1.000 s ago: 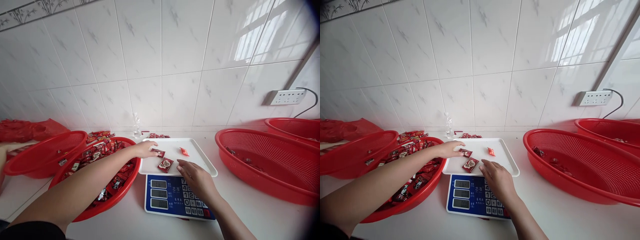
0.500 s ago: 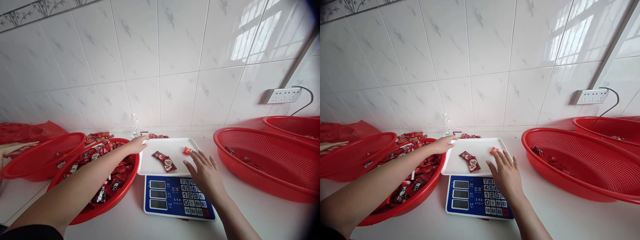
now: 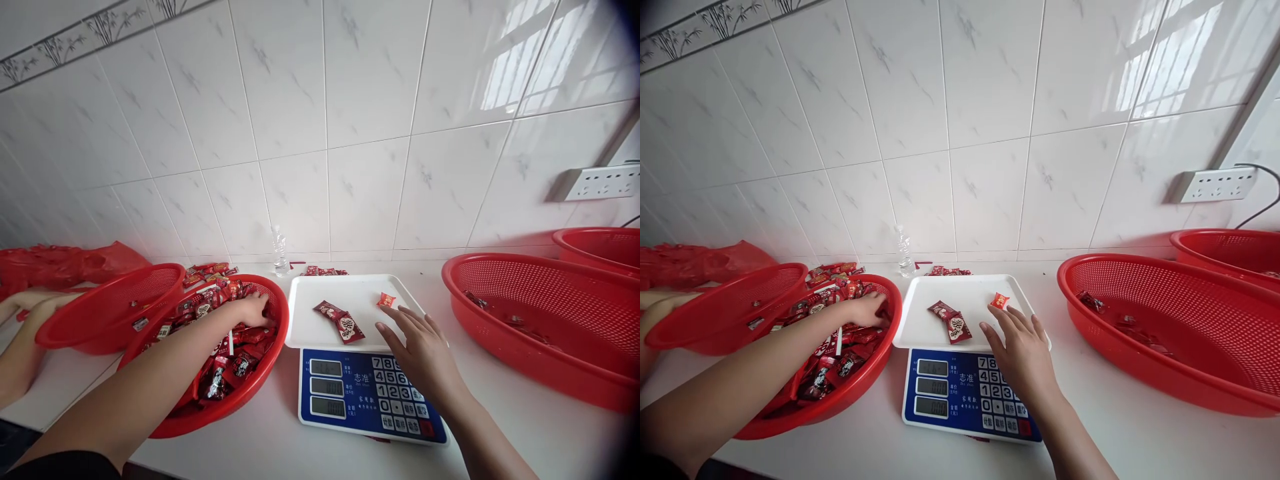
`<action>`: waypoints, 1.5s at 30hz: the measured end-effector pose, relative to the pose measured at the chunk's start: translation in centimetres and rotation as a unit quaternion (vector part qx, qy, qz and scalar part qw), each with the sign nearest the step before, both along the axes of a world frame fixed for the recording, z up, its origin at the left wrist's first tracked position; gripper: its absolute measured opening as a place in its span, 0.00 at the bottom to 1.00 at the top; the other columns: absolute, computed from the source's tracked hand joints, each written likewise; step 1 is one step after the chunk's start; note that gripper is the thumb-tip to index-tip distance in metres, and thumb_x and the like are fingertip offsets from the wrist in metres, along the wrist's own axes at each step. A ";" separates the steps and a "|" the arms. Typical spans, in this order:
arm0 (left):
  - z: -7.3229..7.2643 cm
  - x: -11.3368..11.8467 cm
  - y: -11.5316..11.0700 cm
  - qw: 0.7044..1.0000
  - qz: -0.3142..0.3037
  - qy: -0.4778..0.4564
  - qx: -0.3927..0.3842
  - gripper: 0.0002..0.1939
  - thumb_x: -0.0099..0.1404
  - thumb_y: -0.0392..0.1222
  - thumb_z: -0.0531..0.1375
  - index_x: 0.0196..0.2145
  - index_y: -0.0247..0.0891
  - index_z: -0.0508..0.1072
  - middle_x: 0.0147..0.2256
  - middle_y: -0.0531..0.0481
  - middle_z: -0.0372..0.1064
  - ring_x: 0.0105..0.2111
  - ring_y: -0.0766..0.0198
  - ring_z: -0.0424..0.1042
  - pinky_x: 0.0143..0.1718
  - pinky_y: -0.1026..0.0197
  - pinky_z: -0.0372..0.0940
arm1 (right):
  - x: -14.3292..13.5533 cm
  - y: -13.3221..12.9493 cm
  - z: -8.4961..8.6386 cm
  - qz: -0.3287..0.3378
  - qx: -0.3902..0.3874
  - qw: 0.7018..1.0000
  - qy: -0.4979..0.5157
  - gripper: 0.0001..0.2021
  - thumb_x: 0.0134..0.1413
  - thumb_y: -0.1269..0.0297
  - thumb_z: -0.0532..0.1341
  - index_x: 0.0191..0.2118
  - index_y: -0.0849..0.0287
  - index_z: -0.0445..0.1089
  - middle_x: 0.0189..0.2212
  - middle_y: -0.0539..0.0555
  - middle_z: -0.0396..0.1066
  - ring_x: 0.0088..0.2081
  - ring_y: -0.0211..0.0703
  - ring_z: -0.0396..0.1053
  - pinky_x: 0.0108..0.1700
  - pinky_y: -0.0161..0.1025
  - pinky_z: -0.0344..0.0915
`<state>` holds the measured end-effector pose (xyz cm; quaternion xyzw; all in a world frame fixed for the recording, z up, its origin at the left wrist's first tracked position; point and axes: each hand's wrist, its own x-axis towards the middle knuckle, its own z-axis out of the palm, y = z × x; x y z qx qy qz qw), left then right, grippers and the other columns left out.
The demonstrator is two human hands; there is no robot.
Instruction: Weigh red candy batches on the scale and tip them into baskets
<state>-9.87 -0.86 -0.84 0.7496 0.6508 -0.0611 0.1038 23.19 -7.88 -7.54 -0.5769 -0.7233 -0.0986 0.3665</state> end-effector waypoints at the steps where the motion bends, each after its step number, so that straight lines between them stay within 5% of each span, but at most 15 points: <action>1: -0.3 0.0 -0.2 1.000 0.000 0.026 -0.009 0.33 0.45 0.53 0.64 0.46 0.34 0.64 0.54 0.32 0.60 0.55 0.38 0.57 0.50 0.48 0.58 | 0.0 0.0 0.0 0.003 -0.002 1.000 0.002 0.22 0.60 0.49 0.47 0.50 0.55 0.68 0.45 0.59 0.73 0.51 0.52 0.67 0.53 0.58 0.56; 3: -0.5 0.3 -0.6 0.997 0.000 0.074 -0.015 0.35 0.47 0.54 0.63 0.49 0.35 0.64 0.55 0.31 0.59 0.58 0.36 0.51 0.52 0.45 0.55 | -0.1 -0.1 0.2 0.010 -0.010 1.000 0.005 0.23 0.60 0.49 0.46 0.50 0.56 0.68 0.45 0.59 0.73 0.50 0.52 0.68 0.54 0.58 0.56; 6: -0.2 0.6 -0.7 0.997 -0.015 0.082 -0.010 0.28 0.49 0.49 0.63 0.47 0.36 0.67 0.48 0.33 0.67 0.53 0.37 0.60 0.48 0.45 0.59 | -0.2 -0.1 0.4 0.021 -0.026 0.999 0.016 0.23 0.60 0.48 0.46 0.49 0.56 0.68 0.44 0.58 0.73 0.48 0.51 0.69 0.54 0.58 0.55; 11: 1.7 0.0 0.0 0.998 -0.063 0.018 -0.024 0.12 0.52 0.36 0.58 0.36 0.42 0.71 0.40 0.47 0.72 0.41 0.53 0.70 0.41 0.58 0.63 | -0.1 -0.1 0.6 0.037 -0.048 0.997 0.043 0.21 0.60 0.48 0.47 0.47 0.54 0.68 0.43 0.55 0.74 0.44 0.49 0.71 0.56 0.58 0.53; 20: 5.8 -2.6 0.4 0.995 -0.042 -0.089 -0.027 0.10 0.55 0.42 0.55 0.36 0.39 0.68 0.32 0.54 0.70 0.34 0.61 0.68 0.32 0.66 0.60 | -0.2 -0.3 0.6 0.038 -0.051 0.997 0.054 0.20 0.60 0.49 0.47 0.47 0.53 0.68 0.43 0.54 0.74 0.40 0.46 0.73 0.57 0.55 0.52; 25: 6.8 -0.6 0.1 0.983 -0.009 -0.182 0.033 0.12 0.56 0.46 0.57 0.36 0.38 0.66 0.31 0.54 0.67 0.31 0.62 0.67 0.30 0.65 0.60 | -0.3 -0.3 0.6 0.045 -0.053 0.996 0.049 0.19 0.60 0.50 0.48 0.48 0.53 0.68 0.43 0.54 0.74 0.45 0.48 0.71 0.56 0.57 0.52; 31: 5.3 5.4 0.8 0.944 -0.032 -0.322 0.058 0.11 0.60 0.46 0.55 0.37 0.37 0.66 0.32 0.52 0.67 0.31 0.64 0.67 0.31 0.64 0.63 | -0.4 -0.3 0.8 0.051 -0.064 0.995 0.055 0.19 0.60 0.52 0.49 0.48 0.55 0.67 0.43 0.55 0.74 0.47 0.48 0.70 0.57 0.57 0.51; 36: 3.8 8.6 1.2 0.962 -0.061 -0.264 0.010 0.12 0.61 0.47 0.56 0.38 0.37 0.66 0.33 0.51 0.68 0.30 0.63 0.69 0.30 0.62 0.64 | -0.4 -0.2 0.7 0.049 -0.055 0.996 0.052 0.18 0.60 0.52 0.49 0.47 0.55 0.68 0.43 0.55 0.74 0.46 0.48 0.71 0.56 0.56 0.53; 39: 3.1 9.5 0.7 0.967 -0.115 -0.224 -0.047 0.23 0.59 0.55 0.57 0.47 0.38 0.64 0.42 0.46 0.70 0.39 0.57 0.70 0.39 0.59 0.64 | -0.3 -0.1 0.6 0.041 -0.043 0.997 0.052 0.18 0.59 0.52 0.50 0.46 0.55 0.69 0.43 0.55 0.74 0.45 0.49 0.71 0.55 0.56 0.54; 41: 2.5 10.1 0.2 0.966 -0.148 -0.207 -0.047 0.35 0.56 0.62 0.57 0.55 0.39 0.58 0.53 0.42 0.64 0.50 0.51 0.65 0.47 0.56 0.62 | -0.2 -0.1 0.6 0.039 -0.035 0.997 0.055 0.18 0.59 0.52 0.50 0.47 0.55 0.69 0.43 0.56 0.75 0.44 0.49 0.71 0.55 0.56 0.54; 45: 0.8 12.0 -0.3 0.971 -0.179 -0.159 -0.024 0.54 0.49 0.66 0.60 0.64 0.38 0.42 0.65 0.38 0.37 0.63 0.45 0.38 0.60 0.49 0.46 | 0.0 0.0 0.7 0.030 -0.030 0.997 0.068 0.18 0.60 0.52 0.49 0.47 0.55 0.68 0.42 0.56 0.75 0.44 0.49 0.71 0.54 0.56 0.54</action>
